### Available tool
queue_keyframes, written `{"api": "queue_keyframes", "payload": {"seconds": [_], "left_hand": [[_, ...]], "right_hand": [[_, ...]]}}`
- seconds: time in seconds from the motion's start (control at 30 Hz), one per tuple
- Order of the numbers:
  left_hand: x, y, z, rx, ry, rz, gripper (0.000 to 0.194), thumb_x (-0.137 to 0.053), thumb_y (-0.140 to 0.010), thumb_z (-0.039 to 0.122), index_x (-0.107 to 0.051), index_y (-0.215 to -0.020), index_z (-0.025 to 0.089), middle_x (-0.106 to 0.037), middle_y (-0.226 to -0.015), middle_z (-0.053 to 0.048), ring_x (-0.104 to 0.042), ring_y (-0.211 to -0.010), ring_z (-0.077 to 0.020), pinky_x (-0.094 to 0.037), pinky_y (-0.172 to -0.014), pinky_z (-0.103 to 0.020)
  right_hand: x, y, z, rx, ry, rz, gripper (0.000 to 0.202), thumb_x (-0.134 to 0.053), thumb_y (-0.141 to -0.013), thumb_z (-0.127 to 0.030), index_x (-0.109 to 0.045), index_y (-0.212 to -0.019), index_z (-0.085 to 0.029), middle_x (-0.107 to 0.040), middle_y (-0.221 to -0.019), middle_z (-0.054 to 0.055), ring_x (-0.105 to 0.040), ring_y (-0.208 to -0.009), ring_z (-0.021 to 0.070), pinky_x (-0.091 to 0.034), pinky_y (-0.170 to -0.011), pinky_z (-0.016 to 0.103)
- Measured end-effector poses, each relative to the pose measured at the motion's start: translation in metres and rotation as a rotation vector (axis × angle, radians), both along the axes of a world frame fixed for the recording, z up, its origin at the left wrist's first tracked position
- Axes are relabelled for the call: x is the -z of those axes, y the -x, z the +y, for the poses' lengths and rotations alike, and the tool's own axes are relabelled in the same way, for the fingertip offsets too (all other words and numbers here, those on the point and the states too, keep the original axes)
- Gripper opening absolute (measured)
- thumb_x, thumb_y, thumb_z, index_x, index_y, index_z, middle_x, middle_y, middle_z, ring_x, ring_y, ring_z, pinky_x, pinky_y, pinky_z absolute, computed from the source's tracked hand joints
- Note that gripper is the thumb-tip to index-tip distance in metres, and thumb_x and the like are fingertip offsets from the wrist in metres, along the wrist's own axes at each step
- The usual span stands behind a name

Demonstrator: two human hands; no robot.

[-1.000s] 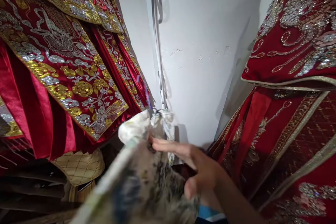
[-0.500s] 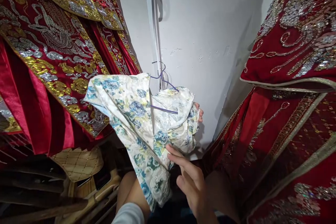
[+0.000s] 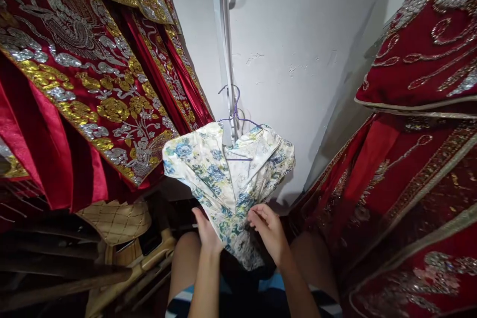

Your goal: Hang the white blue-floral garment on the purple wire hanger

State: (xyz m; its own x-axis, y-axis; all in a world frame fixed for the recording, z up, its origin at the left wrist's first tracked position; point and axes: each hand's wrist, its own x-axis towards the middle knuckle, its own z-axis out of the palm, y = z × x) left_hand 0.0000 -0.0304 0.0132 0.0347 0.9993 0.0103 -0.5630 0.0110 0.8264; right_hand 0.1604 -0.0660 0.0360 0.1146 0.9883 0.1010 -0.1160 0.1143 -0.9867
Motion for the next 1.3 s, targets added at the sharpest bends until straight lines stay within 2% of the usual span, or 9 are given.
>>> {"api": "queue_keyframes", "payload": {"seconds": [0.1, 0.23, 0.4, 0.77, 0.83, 1.0, 1.07, 1.17, 1.3], "left_hand": [[-0.009, 0.011, -0.003, -0.049, 0.034, 0.077, 0.084, -0.08, -0.058, 0.072, -0.07, -0.124, 0.022, -0.067, -0.13, -0.015, -0.05, -0.136, -0.0404, -0.039, -0.114, -0.05], [-0.019, 0.003, -0.005, -0.167, -0.032, 0.238, 0.067, -0.084, -0.071, 0.041, -0.063, -0.132, 0.021, -0.069, -0.127, -0.011, -0.055, -0.133, -0.0309, -0.033, -0.119, -0.043], [-0.02, -0.012, -0.008, -0.154, -0.021, 0.179, 0.062, -0.08, -0.076, 0.041, -0.062, -0.131, 0.021, -0.067, -0.131, -0.011, -0.057, -0.131, -0.0295, -0.036, -0.117, -0.042], [-0.023, 0.001, -0.01, -0.148, -0.003, 0.208, 0.057, -0.08, -0.075, 0.039, -0.065, -0.126, 0.019, -0.07, -0.122, -0.012, -0.06, -0.125, -0.0316, -0.042, -0.111, -0.042], [-0.018, 0.002, -0.007, -0.27, -0.023, 0.311, 0.056, -0.078, -0.078, 0.041, -0.062, -0.126, 0.017, -0.068, -0.123, -0.013, -0.061, -0.121, -0.0319, -0.043, -0.109, -0.044], [-0.002, -0.01, -0.009, -1.003, -0.311, 0.681, 0.053, -0.072, -0.083, 0.033, -0.051, -0.13, 0.02, -0.052, -0.134, -0.015, -0.051, -0.128, -0.0285, -0.04, -0.108, -0.043], [0.005, -0.024, -0.015, -0.889, -0.478, 0.791, 0.041, -0.069, -0.086, 0.029, -0.054, -0.123, 0.02, -0.056, -0.126, -0.013, -0.054, -0.122, -0.0262, -0.043, -0.105, -0.041], [0.009, -0.045, -0.023, -0.548, -0.486, 0.817, 0.026, -0.062, -0.092, 0.027, -0.057, -0.117, 0.021, -0.062, -0.109, -0.009, -0.062, -0.105, -0.0219, -0.049, -0.094, -0.036], [0.002, -0.062, -0.024, -0.4, -0.465, 0.821, 0.013, -0.055, -0.096, 0.026, -0.059, -0.108, 0.02, -0.063, -0.094, -0.005, -0.062, -0.091, -0.0185, -0.048, -0.083, -0.03]], "right_hand": [[0.009, 0.014, 0.005, -0.051, -0.023, -0.039, 0.036, -0.069, -0.083, -0.055, -0.064, -0.084, -0.019, -0.065, -0.072, 0.003, -0.061, -0.068, 0.0193, -0.049, -0.063, 0.029], [0.012, 0.031, 0.009, 0.047, -0.069, -0.101, 0.032, -0.069, -0.084, -0.05, -0.063, -0.087, -0.019, -0.067, -0.078, 0.004, -0.062, -0.074, 0.0196, -0.05, -0.07, 0.03], [0.014, 0.033, 0.01, 0.238, -0.098, -0.077, 0.031, -0.072, -0.082, -0.046, -0.057, -0.094, -0.021, -0.063, -0.072, 0.0, -0.062, -0.068, 0.0177, -0.05, -0.066, 0.029], [0.016, 0.026, 0.005, 0.189, -0.095, -0.235, 0.025, -0.057, -0.093, -0.043, -0.064, -0.088, -0.02, -0.069, -0.074, 0.006, -0.067, -0.072, 0.0218, -0.052, -0.069, 0.033], [0.016, 0.024, 0.006, 0.155, -0.08, -0.263, 0.025, -0.054, -0.093, -0.042, -0.062, -0.087, -0.02, -0.066, -0.067, 0.004, -0.065, -0.065, 0.0202, -0.051, -0.064, 0.031], [0.01, 0.015, 0.005, 0.152, -0.134, -0.389, 0.02, -0.054, -0.089, -0.036, -0.059, -0.078, -0.021, -0.061, -0.059, 0.001, -0.06, -0.057, 0.0173, -0.045, -0.056, 0.027], [0.006, 0.012, 0.005, 0.18, -0.184, -0.405, 0.015, -0.056, -0.085, -0.032, -0.059, -0.076, -0.021, -0.059, -0.057, -0.001, -0.056, -0.054, 0.0155, -0.043, -0.055, 0.026], [0.0, 0.005, 0.006, 0.18, -0.235, -0.405, 0.011, -0.059, -0.083, -0.029, -0.06, -0.075, -0.021, -0.058, -0.058, -0.002, -0.054, -0.055, 0.0143, -0.043, -0.055, 0.025], [-0.006, -0.008, 0.011, 0.169, -0.263, -0.383, 0.015, -0.058, -0.087, -0.031, -0.062, -0.077, -0.02, -0.062, -0.065, 0.0, -0.057, -0.06, 0.0154, -0.045, -0.059, 0.026]]}}
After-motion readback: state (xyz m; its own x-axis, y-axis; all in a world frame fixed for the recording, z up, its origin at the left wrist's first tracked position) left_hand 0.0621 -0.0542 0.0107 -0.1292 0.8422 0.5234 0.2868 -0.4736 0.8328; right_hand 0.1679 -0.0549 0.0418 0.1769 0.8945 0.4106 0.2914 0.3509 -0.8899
